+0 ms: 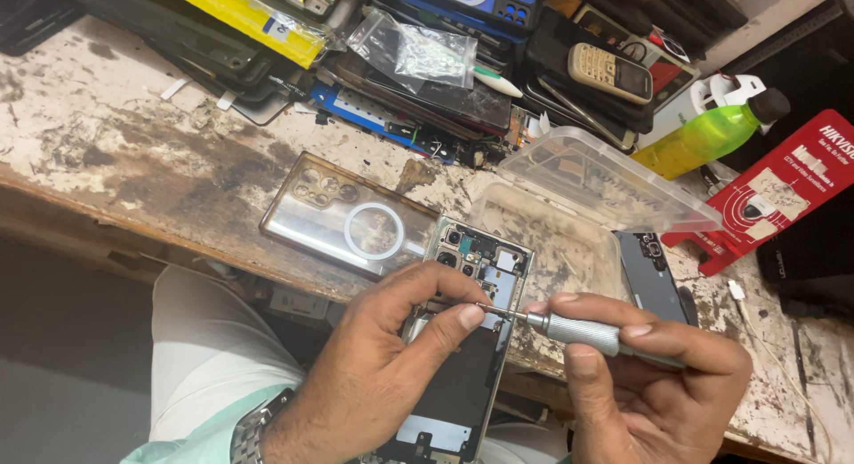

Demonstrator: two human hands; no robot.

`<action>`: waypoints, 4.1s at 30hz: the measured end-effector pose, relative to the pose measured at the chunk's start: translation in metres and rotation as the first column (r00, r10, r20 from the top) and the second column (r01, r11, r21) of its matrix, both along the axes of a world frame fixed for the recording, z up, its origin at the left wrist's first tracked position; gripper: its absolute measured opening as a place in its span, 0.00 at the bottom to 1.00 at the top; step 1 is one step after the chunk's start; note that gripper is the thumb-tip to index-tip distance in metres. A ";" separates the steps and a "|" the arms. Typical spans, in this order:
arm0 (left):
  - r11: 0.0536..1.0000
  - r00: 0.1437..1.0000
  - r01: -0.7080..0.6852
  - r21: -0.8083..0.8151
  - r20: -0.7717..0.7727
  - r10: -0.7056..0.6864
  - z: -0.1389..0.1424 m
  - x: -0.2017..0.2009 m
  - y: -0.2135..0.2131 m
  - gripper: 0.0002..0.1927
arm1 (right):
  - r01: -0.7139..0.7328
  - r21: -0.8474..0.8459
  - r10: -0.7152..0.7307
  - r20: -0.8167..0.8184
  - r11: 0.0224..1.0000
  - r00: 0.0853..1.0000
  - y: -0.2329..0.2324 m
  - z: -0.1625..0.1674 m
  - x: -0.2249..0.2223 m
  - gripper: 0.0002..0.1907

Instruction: The person uses a screwdriver to remove screws from the internal frame of a disassembled smartphone. They then reassemble the device by attaching the screen and back cover. Finally, the person powers on the phone to check the display, which shows a vertical green line.

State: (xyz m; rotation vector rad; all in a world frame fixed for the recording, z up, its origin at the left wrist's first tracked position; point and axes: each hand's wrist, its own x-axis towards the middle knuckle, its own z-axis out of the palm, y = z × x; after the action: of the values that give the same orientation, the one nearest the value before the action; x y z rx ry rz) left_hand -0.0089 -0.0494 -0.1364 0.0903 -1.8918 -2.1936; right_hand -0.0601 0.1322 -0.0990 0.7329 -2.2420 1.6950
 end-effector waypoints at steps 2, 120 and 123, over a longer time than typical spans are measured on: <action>1.000 1.000 -0.004 0.006 0.001 0.004 0.000 0.000 0.001 0.08 | 0.008 0.023 -0.008 -0.002 1.000 1.000 0.002 0.000 0.000 0.19; 0.958 0.992 0.121 -0.259 0.018 -0.121 0.004 0.007 -0.001 0.44 | -0.026 0.692 0.418 -0.405 0.721 0.813 -0.033 0.077 -0.039 0.13; 0.959 0.994 0.065 -0.275 -0.068 -0.087 0.002 0.009 0.000 0.42 | -0.219 0.666 0.519 -0.291 0.713 0.804 -0.024 0.069 -0.045 0.16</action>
State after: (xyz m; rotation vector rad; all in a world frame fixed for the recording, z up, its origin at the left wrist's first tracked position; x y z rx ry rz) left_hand 0.0004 -0.0497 -0.1346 -0.1194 -2.1616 -1.9271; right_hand -0.1048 0.1087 -0.0301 1.6572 -2.3540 0.7152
